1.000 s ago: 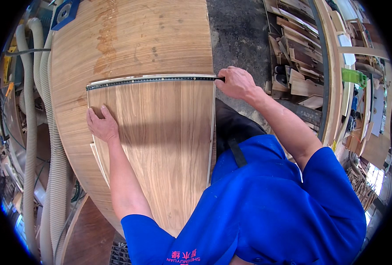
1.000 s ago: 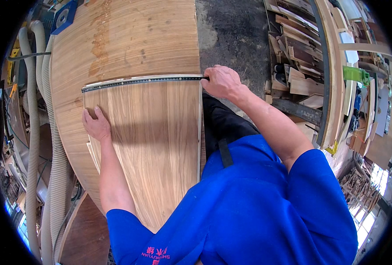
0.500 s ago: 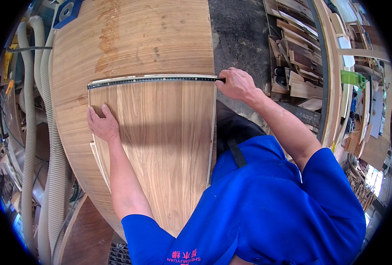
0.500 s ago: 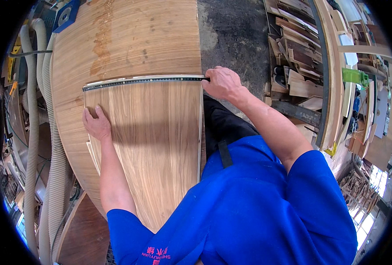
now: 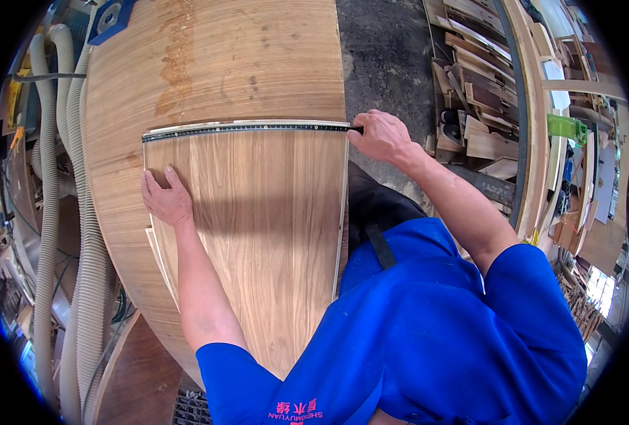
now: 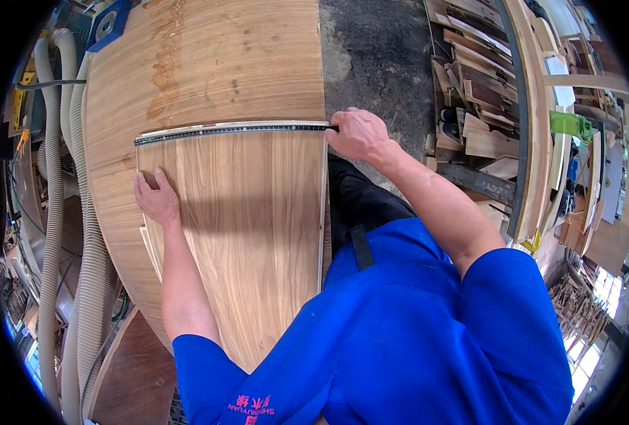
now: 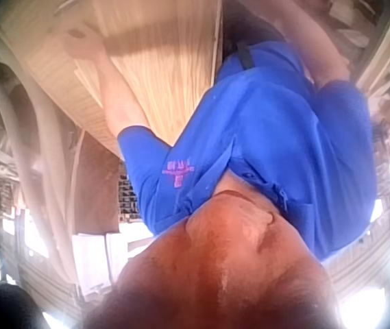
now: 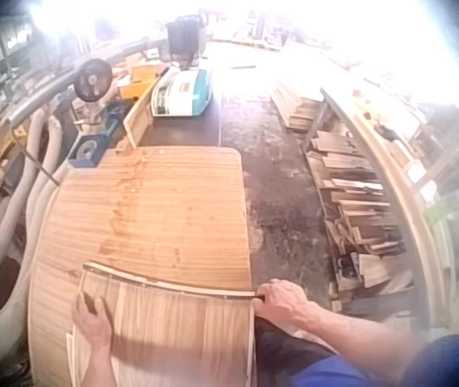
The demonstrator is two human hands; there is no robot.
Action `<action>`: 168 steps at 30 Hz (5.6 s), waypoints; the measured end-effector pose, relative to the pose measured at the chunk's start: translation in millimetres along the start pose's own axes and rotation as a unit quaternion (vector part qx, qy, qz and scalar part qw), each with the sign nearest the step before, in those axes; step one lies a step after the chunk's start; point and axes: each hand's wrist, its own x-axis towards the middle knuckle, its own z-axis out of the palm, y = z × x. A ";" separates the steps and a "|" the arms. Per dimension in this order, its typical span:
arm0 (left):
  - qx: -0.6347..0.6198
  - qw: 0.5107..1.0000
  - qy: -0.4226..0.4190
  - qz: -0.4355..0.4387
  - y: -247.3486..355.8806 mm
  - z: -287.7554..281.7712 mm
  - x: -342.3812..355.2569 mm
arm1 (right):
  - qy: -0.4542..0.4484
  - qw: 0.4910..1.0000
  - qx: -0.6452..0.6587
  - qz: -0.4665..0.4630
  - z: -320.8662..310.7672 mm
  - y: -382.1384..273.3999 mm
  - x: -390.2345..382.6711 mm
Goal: The person measures a large wooden board with a folding ruler, then uses a hammer to adjust a yellow machine component. They subsequently pick up a smaller wooden panel and feed it through a blue and white edge banding machine to apply a strip to its edge.
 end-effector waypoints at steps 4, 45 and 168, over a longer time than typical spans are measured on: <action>0.004 1.000 -0.001 -0.001 -0.5 0.0 0.0 | -0.011 1.000 0.001 0.004 -0.7 -0.2 0.4; -0.004 1.000 0.004 -0.002 -1.0 1.9 -0.4 | -0.016 1.000 0.006 0.002 0.5 3.1 2.0; -0.073 0.581 0.110 -0.803 -1.2 -236.4 -637.6 | -0.154 0.545 -0.155 -0.810 210.5 -264.0 -146.0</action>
